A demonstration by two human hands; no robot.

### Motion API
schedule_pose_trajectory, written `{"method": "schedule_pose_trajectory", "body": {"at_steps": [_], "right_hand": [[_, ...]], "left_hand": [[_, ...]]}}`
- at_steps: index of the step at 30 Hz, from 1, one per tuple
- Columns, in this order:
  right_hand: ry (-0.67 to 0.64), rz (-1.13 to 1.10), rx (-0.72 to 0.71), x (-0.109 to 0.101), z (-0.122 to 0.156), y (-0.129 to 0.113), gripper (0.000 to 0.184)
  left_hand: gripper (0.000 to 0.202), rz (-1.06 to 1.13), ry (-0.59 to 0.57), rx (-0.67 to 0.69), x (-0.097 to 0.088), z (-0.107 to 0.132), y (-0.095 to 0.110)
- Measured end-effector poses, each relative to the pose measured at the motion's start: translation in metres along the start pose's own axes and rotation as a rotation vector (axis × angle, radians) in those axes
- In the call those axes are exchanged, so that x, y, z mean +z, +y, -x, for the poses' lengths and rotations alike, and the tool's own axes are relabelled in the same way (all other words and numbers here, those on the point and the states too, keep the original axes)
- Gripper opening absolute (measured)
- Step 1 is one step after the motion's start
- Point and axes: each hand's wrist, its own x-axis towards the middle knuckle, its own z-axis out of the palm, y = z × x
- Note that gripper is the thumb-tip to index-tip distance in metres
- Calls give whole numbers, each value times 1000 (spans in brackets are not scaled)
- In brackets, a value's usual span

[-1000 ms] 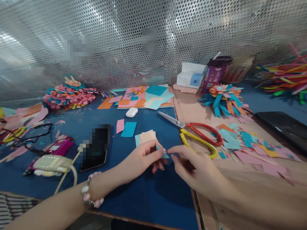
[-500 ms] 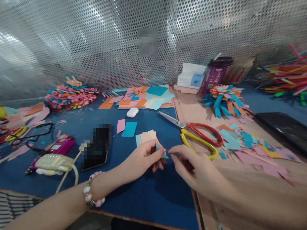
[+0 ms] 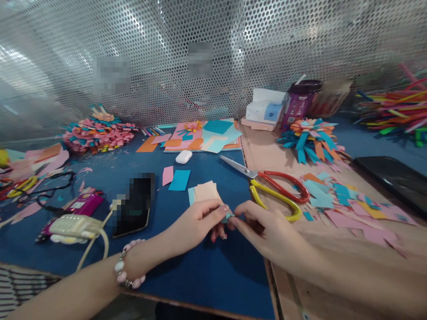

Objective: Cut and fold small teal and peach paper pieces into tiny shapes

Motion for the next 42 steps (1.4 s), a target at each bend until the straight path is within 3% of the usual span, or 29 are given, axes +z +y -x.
{"method": "schedule_pose_trajectory", "body": {"at_steps": [11, 17, 23, 30, 36, 42], "right_hand": [[192, -29, -34, -1, -4, 1, 9], [61, -200, 68, -8, -8, -3, 15], [-18, -281, 81, -11, -9, -2, 15], [-22, -305, 93, -10, -8, -3, 14], [-41, -323, 127, -14, -8, -4, 18], [-79, -357, 79, -15, -8, -2, 18]], "left_hand": [[18, 17, 30, 25, 1, 2, -2], [14, 8, 56, 62, 2, 2, -2], [10, -20, 54, 100, 0, 4, -2], [9, -26, 55, 135, -2, 3, -3], [16, -14, 98, 83, 0, 2, -2], [16, -85, 96, 108, -1, 2, -3]]}}
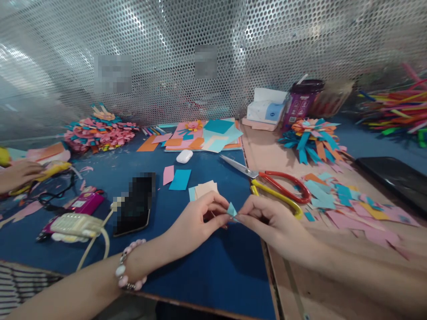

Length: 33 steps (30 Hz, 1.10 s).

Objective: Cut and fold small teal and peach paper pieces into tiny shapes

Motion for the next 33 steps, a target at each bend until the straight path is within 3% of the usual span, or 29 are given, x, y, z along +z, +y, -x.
{"method": "schedule_pose_trajectory", "body": {"at_steps": [6, 21, 33], "right_hand": [[-17, -12, 22, 1, -3, 1, 18], [-11, 79, 32, 3, -5, 1, 12], [-21, 104, 31, 1, -3, 0, 13]], "left_hand": [[13, -23, 16, 35, -1, 2, 0], [7, -341, 99, 221, 1, 7, 0], [7, -399, 83, 231, 3, 10, -5]]}}
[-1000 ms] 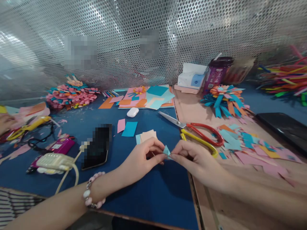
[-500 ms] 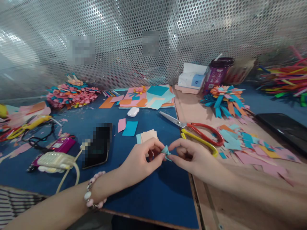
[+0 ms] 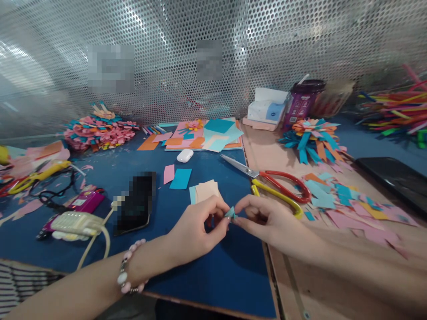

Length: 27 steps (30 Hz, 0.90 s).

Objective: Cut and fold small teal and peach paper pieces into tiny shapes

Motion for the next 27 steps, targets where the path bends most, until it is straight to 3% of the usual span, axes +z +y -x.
{"method": "schedule_pose_trajectory", "body": {"at_steps": [13, 27], "right_hand": [[-58, -22, -4, -3, -1, 0, 19], [-73, -77, 2, -4, 0, 1, 19]], "left_hand": [[11, 104, -67, 46, -2, 3, 3], [10, 125, -61, 49, -2, 1, 4]]}}
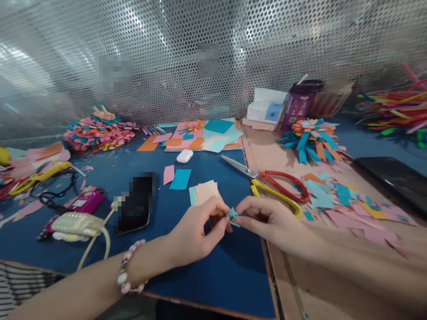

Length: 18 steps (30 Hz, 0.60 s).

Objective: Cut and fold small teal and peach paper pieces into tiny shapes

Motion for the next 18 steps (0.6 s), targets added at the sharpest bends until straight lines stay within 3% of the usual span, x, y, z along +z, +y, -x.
{"method": "schedule_pose_trajectory", "body": {"at_steps": [18], "right_hand": [[-27, -38, 28, -2, 0, -2, 24]], "left_hand": [[14, -23, -16, 56, -1, 0, -1]]}}
